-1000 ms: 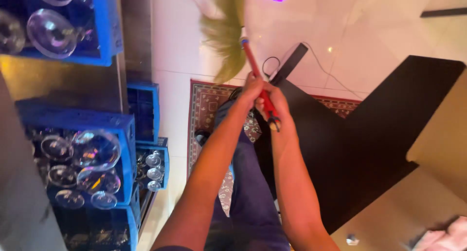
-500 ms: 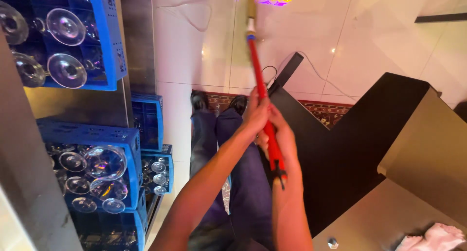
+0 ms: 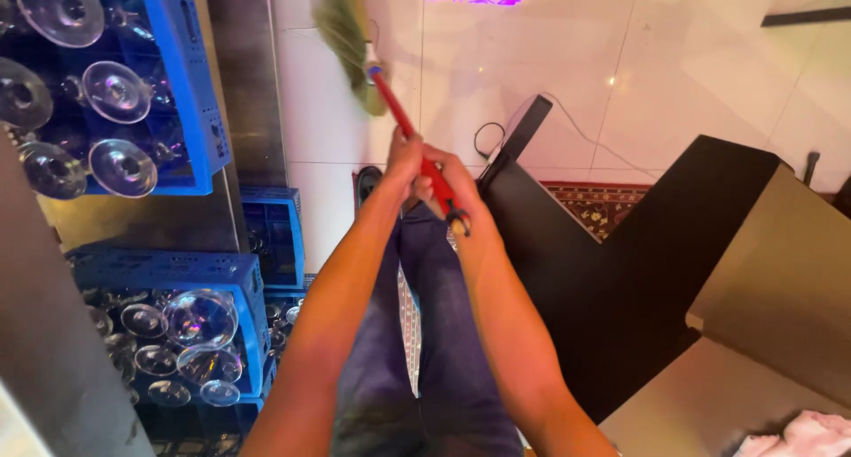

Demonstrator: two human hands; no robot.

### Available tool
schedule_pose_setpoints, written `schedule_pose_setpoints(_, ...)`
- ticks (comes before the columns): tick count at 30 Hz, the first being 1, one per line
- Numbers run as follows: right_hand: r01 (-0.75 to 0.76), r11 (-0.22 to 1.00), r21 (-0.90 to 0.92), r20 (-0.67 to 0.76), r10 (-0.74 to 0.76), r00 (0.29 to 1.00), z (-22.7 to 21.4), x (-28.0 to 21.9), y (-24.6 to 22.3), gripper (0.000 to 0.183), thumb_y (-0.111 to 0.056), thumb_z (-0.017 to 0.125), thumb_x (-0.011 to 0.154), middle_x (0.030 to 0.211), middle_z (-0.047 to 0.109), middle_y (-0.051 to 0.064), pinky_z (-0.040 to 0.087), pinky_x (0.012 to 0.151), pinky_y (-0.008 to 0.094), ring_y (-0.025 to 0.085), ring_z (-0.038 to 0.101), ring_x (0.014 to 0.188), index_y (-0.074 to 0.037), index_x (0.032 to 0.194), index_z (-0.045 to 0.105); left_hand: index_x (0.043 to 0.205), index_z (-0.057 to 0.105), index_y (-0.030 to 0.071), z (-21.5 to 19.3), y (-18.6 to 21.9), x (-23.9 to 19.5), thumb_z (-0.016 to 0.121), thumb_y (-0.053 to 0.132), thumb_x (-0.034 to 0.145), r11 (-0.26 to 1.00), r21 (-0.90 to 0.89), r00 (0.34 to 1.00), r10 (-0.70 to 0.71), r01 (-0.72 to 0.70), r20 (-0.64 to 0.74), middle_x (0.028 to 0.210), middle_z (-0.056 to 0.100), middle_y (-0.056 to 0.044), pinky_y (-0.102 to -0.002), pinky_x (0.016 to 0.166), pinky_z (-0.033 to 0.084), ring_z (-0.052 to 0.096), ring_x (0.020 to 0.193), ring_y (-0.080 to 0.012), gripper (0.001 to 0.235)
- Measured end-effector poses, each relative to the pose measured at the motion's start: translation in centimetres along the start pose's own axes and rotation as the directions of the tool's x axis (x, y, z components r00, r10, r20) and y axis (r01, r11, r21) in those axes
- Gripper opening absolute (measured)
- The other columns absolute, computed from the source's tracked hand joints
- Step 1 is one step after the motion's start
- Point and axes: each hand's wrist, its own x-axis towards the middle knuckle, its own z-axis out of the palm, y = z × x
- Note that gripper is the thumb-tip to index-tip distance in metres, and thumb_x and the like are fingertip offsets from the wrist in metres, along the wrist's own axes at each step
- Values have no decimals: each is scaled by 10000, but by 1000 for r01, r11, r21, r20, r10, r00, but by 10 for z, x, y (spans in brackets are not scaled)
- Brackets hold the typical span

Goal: Sweeping the floor with a broom and dustpan in a restaurant setting.

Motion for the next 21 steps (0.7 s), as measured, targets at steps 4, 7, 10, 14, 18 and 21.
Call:
schedule_pose_setpoints(4, 62, 995, 72, -80, -57, 995, -41, -4, -39, 232, -204, 479, 1012, 725, 578, 66, 387, 368, 235, 135, 484, 457, -106, 1205, 561, 1353, 433, 134, 71, -9, 24, 444, 253, 937, 971, 67, 970, -233, 229, 66, 931, 607, -122, -450, 625, 524, 602, 728, -284, 433)
schedule_pose_setpoints(7, 151, 988, 39, -87, -147, 985, -88, -15, -67, 229, -166, 470, 1014, 729, 580, 75, 392, 372, 238, 131, 485, 464, -63, 1195, 566, 1283, 505, 74, 128, -55, 50, 479, 267, 952, 997, 43, 981, -78, 71, 178, 939, 672, -113, -397, 666, 578, 667, 784, -230, 385)
schedule_pose_setpoints(10, 211, 977, 31, -73, -208, 975, -113, -33, -99, 178, -193, 468, 1052, 732, 569, 85, 394, 371, 254, 144, 483, 467, -38, 1117, 525, 1253, 507, 65, 179, -49, 44, 475, 293, 965, 993, 66, 954, -115, 101, 276, 927, 625, -128, -422, 608, 538, 614, 741, -246, 368)
schedule_pose_setpoints(14, 304, 951, -55, -204, -309, 929, -125, -68, -118, 169, -182, 454, 1006, 705, 563, 50, 403, 361, 254, 128, 485, 452, -97, 1106, 559, 1259, 517, 79, 220, -39, 22, 505, 296, 951, 995, 71, 924, -91, 69, 372, 932, 634, -119, -412, 648, 552, 644, 781, -229, 378)
schedule_pose_setpoints(18, 442, 892, -93, -193, -452, 871, -116, -92, -121, 155, -186, 453, 1031, 677, 542, 48, 411, 371, 275, 142, 463, 437, -72, 1096, 536, 1366, 518, 78, 235, -11, 3, 496, 295, 979, 999, 34, 898, -19, 4, 441, 951, 636, -102, -382, 704, 549, 630, 830, -208, 445)
schedule_pose_setpoints(21, 442, 889, -119, -199, -457, 867, -63, -141, -103, 194, -220, 443, 1044, 652, 532, 48, 430, 384, 296, 160, 485, 430, -71, 1151, 509, 1502, 421, 113, 215, 17, -40, 492, 201, 983, 1000, -5, 915, -11, 15, 403, 981, 647, -75, -328, 729, 527, 620, 840, -182, 531)
